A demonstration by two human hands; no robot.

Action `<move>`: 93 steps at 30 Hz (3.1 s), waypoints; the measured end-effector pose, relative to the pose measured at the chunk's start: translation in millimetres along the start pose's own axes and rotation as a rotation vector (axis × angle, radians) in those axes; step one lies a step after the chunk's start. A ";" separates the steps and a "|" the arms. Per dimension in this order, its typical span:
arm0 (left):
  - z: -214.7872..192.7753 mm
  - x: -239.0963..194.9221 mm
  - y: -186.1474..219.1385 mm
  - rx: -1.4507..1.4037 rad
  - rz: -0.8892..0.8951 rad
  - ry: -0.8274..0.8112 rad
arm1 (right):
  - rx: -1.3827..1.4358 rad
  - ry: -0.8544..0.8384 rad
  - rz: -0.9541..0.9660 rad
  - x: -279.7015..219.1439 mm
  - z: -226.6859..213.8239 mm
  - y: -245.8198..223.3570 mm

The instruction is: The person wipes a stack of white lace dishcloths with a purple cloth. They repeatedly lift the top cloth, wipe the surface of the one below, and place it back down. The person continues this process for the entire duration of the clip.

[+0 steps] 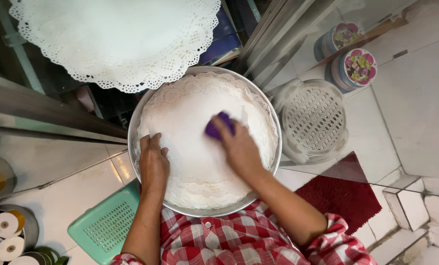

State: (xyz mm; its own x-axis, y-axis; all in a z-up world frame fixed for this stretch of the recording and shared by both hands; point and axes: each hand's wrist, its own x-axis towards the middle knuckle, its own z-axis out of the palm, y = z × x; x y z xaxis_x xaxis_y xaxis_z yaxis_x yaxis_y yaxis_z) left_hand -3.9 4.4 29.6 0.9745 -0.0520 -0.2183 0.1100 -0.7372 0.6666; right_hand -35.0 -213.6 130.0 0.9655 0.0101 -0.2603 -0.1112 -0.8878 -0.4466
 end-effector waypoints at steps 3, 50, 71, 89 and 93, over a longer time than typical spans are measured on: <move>-1.3 1.8 2.8 0.018 0.008 -0.006 | 0.063 -0.282 -0.087 -27.1 6.5 -34.7; -86.4 -41.9 150.4 0.040 0.884 0.212 | 0.341 0.185 0.231 4.6 -10.2 72.7; -150.9 103.1 119.8 -1.082 0.364 0.647 | 0.232 0.655 -0.271 72.4 -100.9 2.7; -154.2 44.3 94.2 -0.240 0.254 0.488 | 0.122 0.186 -0.051 42.4 -13.5 58.5; -137.5 0.2 106.3 -0.133 0.424 0.577 | -0.008 0.053 0.044 36.7 23.9 87.5</move>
State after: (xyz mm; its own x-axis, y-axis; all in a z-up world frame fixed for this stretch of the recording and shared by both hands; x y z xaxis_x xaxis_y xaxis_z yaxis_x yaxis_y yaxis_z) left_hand 34.8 18.7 198.4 0.8826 0.0749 0.4642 -0.3132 -0.6426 0.6992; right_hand -14.8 -279.9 60.8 0.9709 -0.0533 -0.2336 -0.1521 -0.8905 -0.4288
